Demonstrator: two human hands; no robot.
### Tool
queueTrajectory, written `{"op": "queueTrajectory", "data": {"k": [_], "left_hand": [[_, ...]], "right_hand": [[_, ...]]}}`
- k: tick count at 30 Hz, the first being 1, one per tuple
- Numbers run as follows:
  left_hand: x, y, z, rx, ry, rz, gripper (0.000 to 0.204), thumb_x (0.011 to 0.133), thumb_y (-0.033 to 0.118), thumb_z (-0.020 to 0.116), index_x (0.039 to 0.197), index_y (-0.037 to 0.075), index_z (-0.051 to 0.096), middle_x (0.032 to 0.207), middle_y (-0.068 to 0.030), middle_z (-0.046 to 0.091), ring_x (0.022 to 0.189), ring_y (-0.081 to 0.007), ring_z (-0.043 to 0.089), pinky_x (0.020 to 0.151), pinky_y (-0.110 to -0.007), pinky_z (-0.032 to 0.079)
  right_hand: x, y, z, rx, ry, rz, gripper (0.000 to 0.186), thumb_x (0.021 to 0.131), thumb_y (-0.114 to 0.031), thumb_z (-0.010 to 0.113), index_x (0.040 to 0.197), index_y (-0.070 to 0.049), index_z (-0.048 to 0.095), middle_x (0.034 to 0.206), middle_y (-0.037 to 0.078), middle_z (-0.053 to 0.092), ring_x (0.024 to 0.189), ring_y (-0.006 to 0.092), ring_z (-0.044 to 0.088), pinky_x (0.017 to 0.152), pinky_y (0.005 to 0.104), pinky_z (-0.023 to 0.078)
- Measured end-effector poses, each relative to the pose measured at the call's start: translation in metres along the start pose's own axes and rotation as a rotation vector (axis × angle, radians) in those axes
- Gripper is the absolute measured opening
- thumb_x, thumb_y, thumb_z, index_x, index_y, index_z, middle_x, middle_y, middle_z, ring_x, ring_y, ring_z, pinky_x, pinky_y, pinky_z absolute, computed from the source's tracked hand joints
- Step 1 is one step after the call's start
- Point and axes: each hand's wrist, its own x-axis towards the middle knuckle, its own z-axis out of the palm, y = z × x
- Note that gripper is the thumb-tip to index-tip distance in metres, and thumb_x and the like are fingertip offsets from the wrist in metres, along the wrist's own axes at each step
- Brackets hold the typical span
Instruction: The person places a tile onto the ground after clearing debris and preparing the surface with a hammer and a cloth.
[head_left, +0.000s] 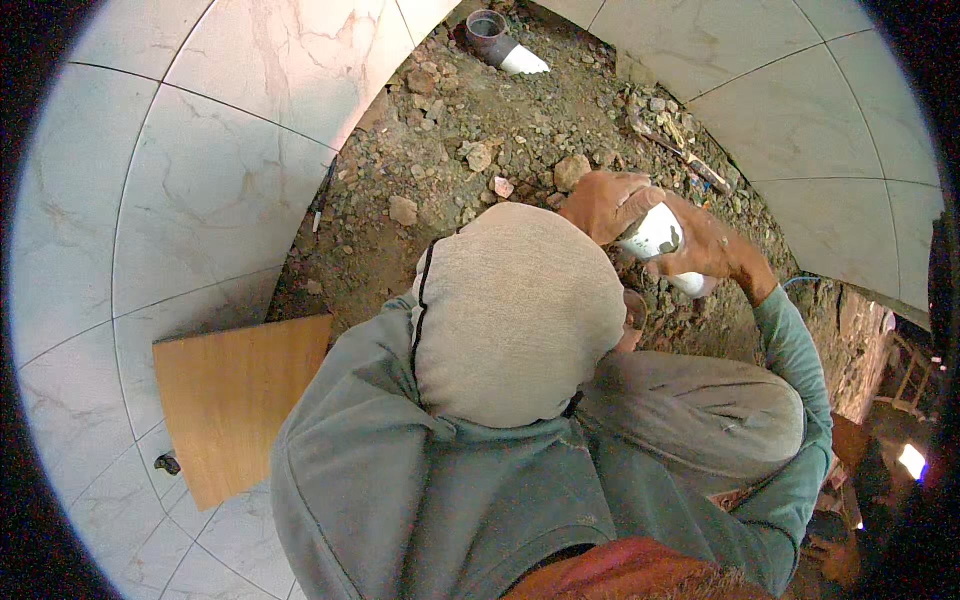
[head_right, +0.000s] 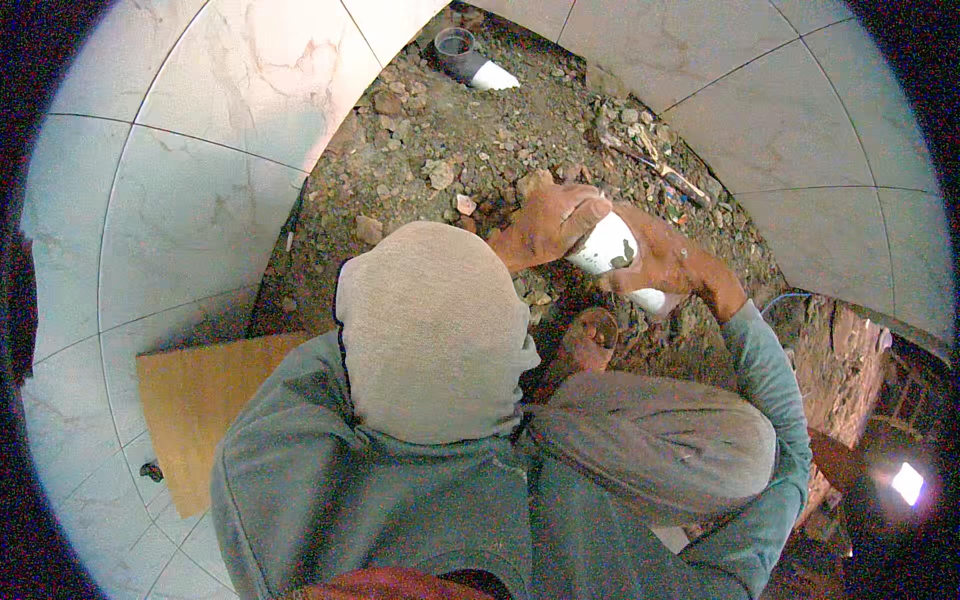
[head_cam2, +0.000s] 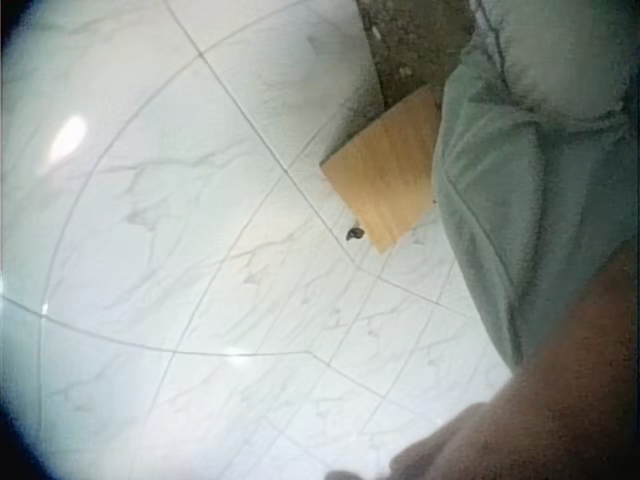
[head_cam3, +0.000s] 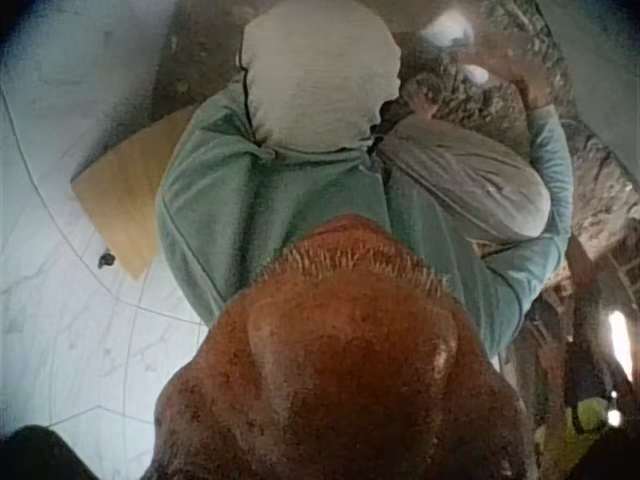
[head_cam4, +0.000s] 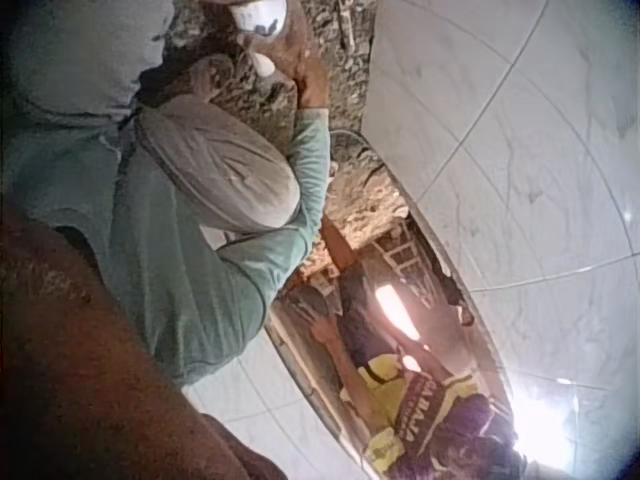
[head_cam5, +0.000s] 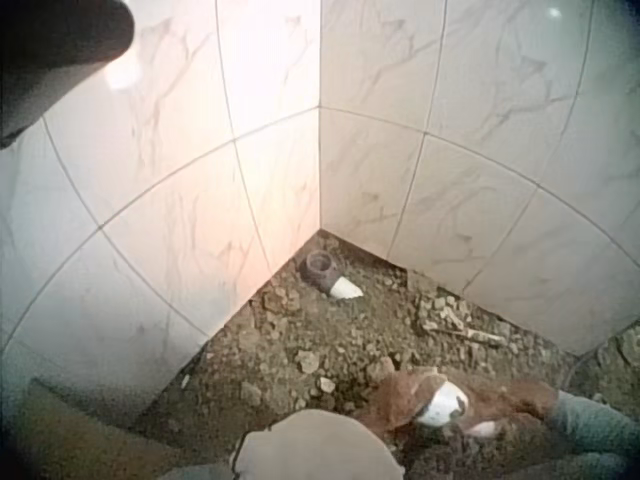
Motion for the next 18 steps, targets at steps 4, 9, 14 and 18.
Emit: {"op": "queueTrajectory", "data": {"k": [4,9,14,18], "left_hand": [[0.007,0.004,0.001,0.124,0.068,-0.067,0.055,0.105,0.052,0.050,0.087,0.002,0.067,0.072,-0.0207,0.063,0.072,-0.0418,0.065,0.064,-0.048,0.050],[0.009,-0.001,-0.024,0.154,0.216,-0.123,0.043,0.106,0.039,0.055,0.088,0.001,0.067,0.076,-0.0236,0.065,0.069,-0.0390,0.065,0.063,-0.045,0.049],[0.019,-0.003,-0.058,0.236,0.380,-0.208,0.042,0.105,0.038,0.056,0.100,0.000,0.073,0.085,-0.0241,0.071,0.079,-0.0392,0.069,0.071,-0.043,0.052],[0.003,-0.014,-0.140,0.546,0.671,-0.064,0.042,0.108,0.033,0.050,0.094,-0.001,0.070,0.077,-0.0231,0.067,0.066,-0.0380,0.060,0.064,-0.048,0.047]], "right_hand": [[-0.006,0.010,0.002,-0.065,0.057,0.035,0.105,0.068,-0.040,0.087,0.157,-0.010,0.038,0.139,0.017,0.059,0.125,0.0346,0.059,0.108,0.0453,0.046],[0.010,0.012,0.000,-0.626,0.317,-0.243,0.101,0.066,-0.031,0.090,0.152,-0.010,0.042,0.141,0.018,0.056,0.128,0.0423,0.054,0.109,0.0491,0.045],[-0.003,0.019,-0.012,-0.787,0.442,-0.104,0.102,0.066,-0.027,0.090,0.152,-0.008,0.040,0.145,0.019,0.053,0.132,0.0418,0.052,0.111,0.0479,0.044],[-0.027,0.089,-0.028,-0.917,0.459,0.030,0.096,0.073,-0.032,0.088,0.152,-0.009,0.040,0.153,0.020,0.048,0.140,0.0437,0.046,0.112,0.0495,0.044]]}}
